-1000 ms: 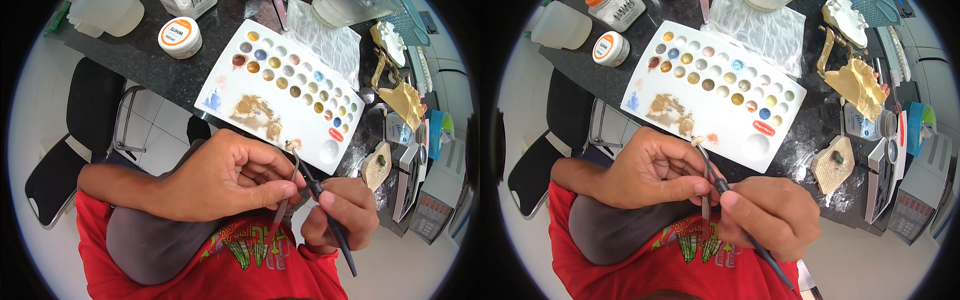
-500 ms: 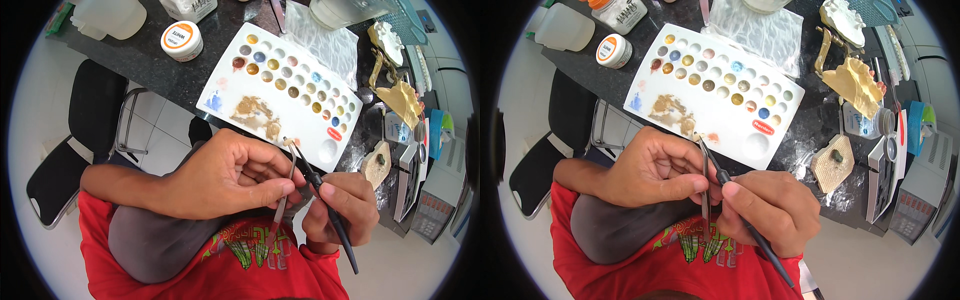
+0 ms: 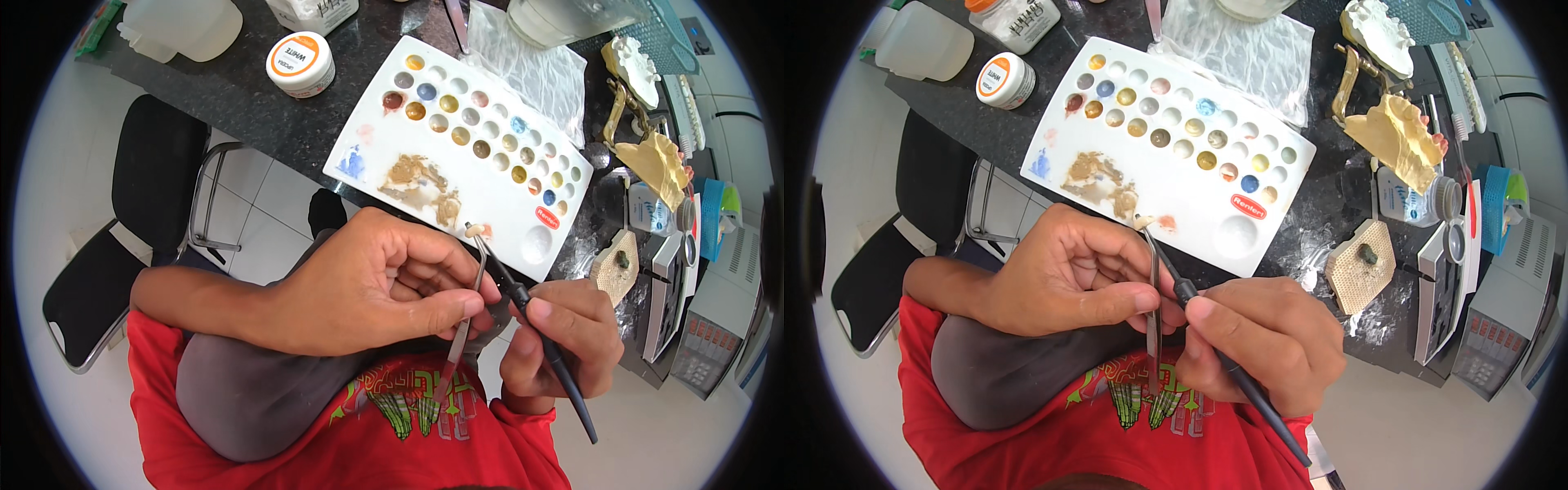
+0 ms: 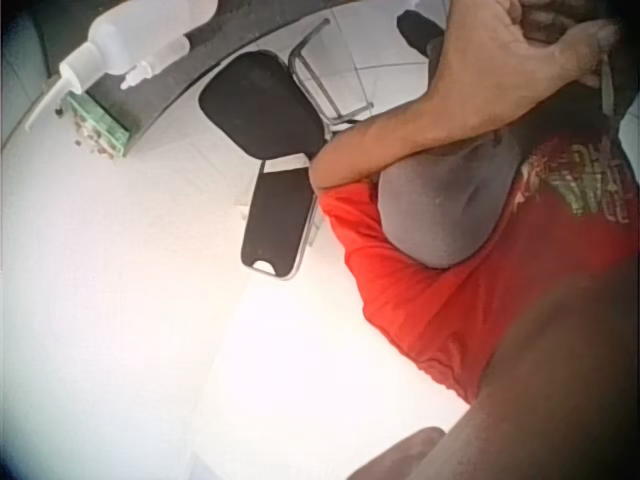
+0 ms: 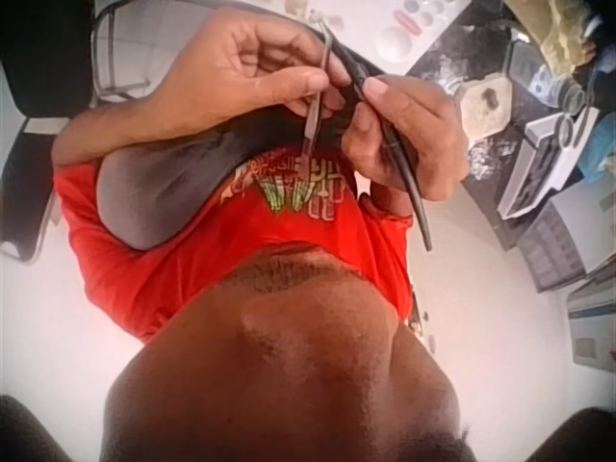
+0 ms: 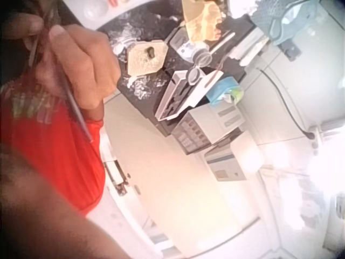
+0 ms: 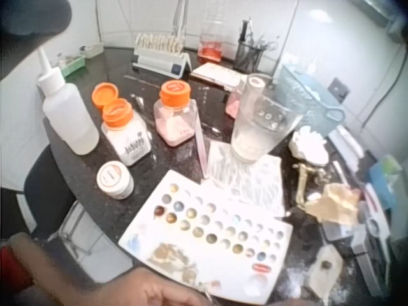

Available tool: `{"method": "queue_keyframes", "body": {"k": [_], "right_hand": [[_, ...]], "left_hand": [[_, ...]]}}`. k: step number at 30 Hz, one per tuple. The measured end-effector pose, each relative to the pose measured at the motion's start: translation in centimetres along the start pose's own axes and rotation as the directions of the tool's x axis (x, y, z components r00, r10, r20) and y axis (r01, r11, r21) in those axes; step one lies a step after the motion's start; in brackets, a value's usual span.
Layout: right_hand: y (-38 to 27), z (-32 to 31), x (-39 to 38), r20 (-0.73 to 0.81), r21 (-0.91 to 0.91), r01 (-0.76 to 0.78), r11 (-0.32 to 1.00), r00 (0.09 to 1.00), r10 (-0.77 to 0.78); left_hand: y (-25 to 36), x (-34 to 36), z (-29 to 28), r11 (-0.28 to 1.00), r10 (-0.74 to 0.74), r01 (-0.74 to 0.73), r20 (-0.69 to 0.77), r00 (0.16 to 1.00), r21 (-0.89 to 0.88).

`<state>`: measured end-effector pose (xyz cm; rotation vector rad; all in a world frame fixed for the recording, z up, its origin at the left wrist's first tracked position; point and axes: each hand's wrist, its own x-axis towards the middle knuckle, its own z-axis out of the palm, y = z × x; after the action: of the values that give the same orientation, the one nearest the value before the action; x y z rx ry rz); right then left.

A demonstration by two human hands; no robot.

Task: The person holds a dental crown with tweezers and applies a liquid from a porcelain palette using a brush, then places the crown onto a ceramic stand.

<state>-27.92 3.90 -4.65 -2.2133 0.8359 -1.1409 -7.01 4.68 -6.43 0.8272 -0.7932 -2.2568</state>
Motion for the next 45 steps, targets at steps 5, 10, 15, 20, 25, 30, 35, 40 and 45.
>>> {"method": "queue_keyframes", "body": {"k": [5, 10, 15, 20, 25, 30, 35, 40, 45], "right_hand": [[-0.1, -0.5, 0.1, -0.076, 0.087, -0.022, 0.996, 0.997, 0.029], [-0.1, 0.3, 1.4, -0.390, 0.064, -0.150, 0.987, 0.906, 0.163], [-0.2, 0.2, 4.3, -0.335, -0.065, -0.238, 0.969, 0.920, 0.204], [0.5, 0.7, 6.0, -0.254, -0.086, -0.334, 0.939, 0.918, 0.303], [1.0, 1.4, 6.0, -0.234, -0.128, -0.377, 0.917, 0.911, 0.341], [1.2, 1.1, 5.8, -0.223, -0.160, -0.380, 0.911, 0.913, 0.341], [1.4, 1.5, 5.9, -0.209, -0.184, -0.372, 0.910, 0.919, 0.334], [1.3, 1.5, 5.9, -0.203, -0.191, -0.366, 0.911, 0.922, 0.329], [1.4, 1.5, 5.8, -0.208, -0.178, -0.358, 0.917, 0.924, 0.320]], "left_hand": [[0.3, 0.0, 0.2, 0.999, -0.041, 0.040, -0.015, 0.999, -0.015], [0.4, 0.0, 0.1, 0.999, -0.035, 0.036, -0.012, 0.999, 0.019], [0.2, -0.1, 0.1, 0.999, -0.012, 0.013, -0.024, 1.000, 0.045], [0.4, -0.1, -0.1, 0.999, -0.020, 0.021, -0.023, 1.000, 0.039], [0.4, -0.2, -0.5, 1.000, -0.021, 0.021, -0.012, 1.000, 0.018], [0.3, -0.1, -0.4, 1.000, -0.015, 0.015, 0.006, 1.000, 0.012], [0.1, -0.2, -0.6, 1.000, -0.016, 0.017, -0.009, 1.000, 0.003], [0.1, -0.1, -0.6, 1.000, -0.017, 0.018, -0.010, 1.000, 0.012], [0.1, -0.2, -0.6, 1.000, -0.021, 0.021, -0.004, 1.000, 0.005]]}}
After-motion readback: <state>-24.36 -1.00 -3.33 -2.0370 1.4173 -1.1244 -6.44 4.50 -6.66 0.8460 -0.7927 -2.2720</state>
